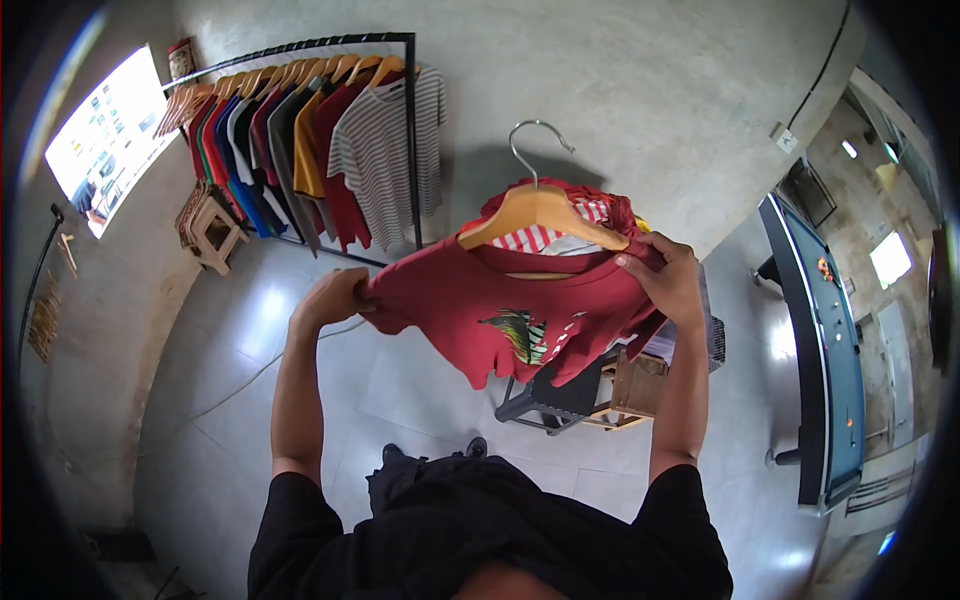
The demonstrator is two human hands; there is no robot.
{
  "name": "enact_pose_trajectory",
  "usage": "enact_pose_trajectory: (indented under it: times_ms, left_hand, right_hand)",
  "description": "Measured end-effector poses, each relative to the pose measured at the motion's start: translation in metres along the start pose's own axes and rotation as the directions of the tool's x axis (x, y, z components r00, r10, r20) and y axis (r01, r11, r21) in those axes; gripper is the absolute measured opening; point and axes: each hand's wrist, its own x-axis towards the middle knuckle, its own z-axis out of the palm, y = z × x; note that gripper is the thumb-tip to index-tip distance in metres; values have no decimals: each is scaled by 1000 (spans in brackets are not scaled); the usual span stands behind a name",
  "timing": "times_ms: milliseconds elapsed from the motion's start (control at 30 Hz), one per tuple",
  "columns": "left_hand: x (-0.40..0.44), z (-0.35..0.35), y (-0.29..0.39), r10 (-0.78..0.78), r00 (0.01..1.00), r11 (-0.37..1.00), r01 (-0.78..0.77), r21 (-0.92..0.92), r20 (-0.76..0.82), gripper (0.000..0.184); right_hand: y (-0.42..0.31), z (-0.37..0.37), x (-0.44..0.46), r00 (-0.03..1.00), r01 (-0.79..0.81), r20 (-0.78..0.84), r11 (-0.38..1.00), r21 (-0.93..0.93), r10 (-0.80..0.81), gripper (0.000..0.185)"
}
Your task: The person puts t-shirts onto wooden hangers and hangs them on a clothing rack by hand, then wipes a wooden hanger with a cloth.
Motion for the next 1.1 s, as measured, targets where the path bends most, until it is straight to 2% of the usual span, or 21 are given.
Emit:
enact_pose_trajectory:
  times_ms: [33,67,100,167,200,267,333,367,467,500,600,700,733,800,867,900,933,1000,1067,1100]
  left_hand:
    - [-6,-5,-4,-124,991,991,126,-45,57,32]
    - [-11,-8,-10,51,993,996,-58,-66,-106,35]
    - [-17,-11,-17,219,938,969,-241,-53,-269,37]
    - [-27,-23,-27,369,815,884,-457,-102,-447,42]
    - [-32,-35,-25,360,802,847,-495,-194,-476,44]
    - [-50,-66,-29,259,878,852,-404,-332,-404,45]
    - [-73,-96,-41,60,983,910,-125,-396,-173,43]
    - [-76,-97,-69,50,979,894,-133,-428,-199,38]
    - [-100,-93,-172,-32,997,715,-23,-699,-66,35]
    - [-115,-89,-200,-27,993,724,-62,-687,-118,31]
    - [-159,-61,-296,-222,973,721,119,-682,-65,34]
    - [-206,-53,-364,-310,941,873,226,-432,-133,32]
    - [-218,-65,-377,-497,866,858,483,-173,-50,33]
    - [-242,-82,-409,-525,823,850,516,-102,-215,41]
    - [-247,-133,-387,-384,821,922,315,-227,-422,55]
    - [-244,-164,-358,-364,805,925,255,-281,-469,58]
    - [-234,-190,-329,-348,786,923,192,-332,-511,61]
    - [-204,-224,-304,-183,775,955,-7,-297,-606,60]
    - [-164,-250,-306,-160,802,934,-66,-352,-575,48]
    - [-155,-268,-318,-159,834,941,-35,-338,-529,42]
  right_hand:
    - [-8,11,-2,999,-35,-6,999,-8,35,36]
    - [-16,21,-1,999,-32,13,999,-1,32,37]
    - [-22,29,2,999,-30,29,1000,8,29,38]
    - [-46,54,8,999,-18,46,1000,5,18,38]
    - [-62,67,11,999,-8,49,1000,-4,8,38]
    - [-97,100,22,999,33,39,999,8,-34,37]
    - [-133,132,32,996,87,11,995,40,-87,36]
    - [-148,145,39,994,109,23,993,48,-110,36]
    - [-178,187,59,996,36,74,995,98,-44,36]
    - [-182,202,68,996,30,84,991,129,-41,36]
    - [-208,236,94,992,7,125,981,193,-32,35]
    - [-234,284,118,976,77,191,987,139,-103,38]
    - [-245,301,126,967,100,222,989,113,-124,38]
    - [-264,332,142,956,110,248,975,192,-157,40]
    - [-288,359,158,946,104,273,963,247,-172,40]
    - [-299,374,166,934,65,324,964,260,-150,39]
    - [-312,391,174,924,120,318,949,290,-214,39]
    - [-339,428,189,890,225,306,909,351,-339,39]
    - [-363,460,206,850,223,365,887,404,-380,37]
    - [-380,469,211,837,219,382,880,422,-391,37]
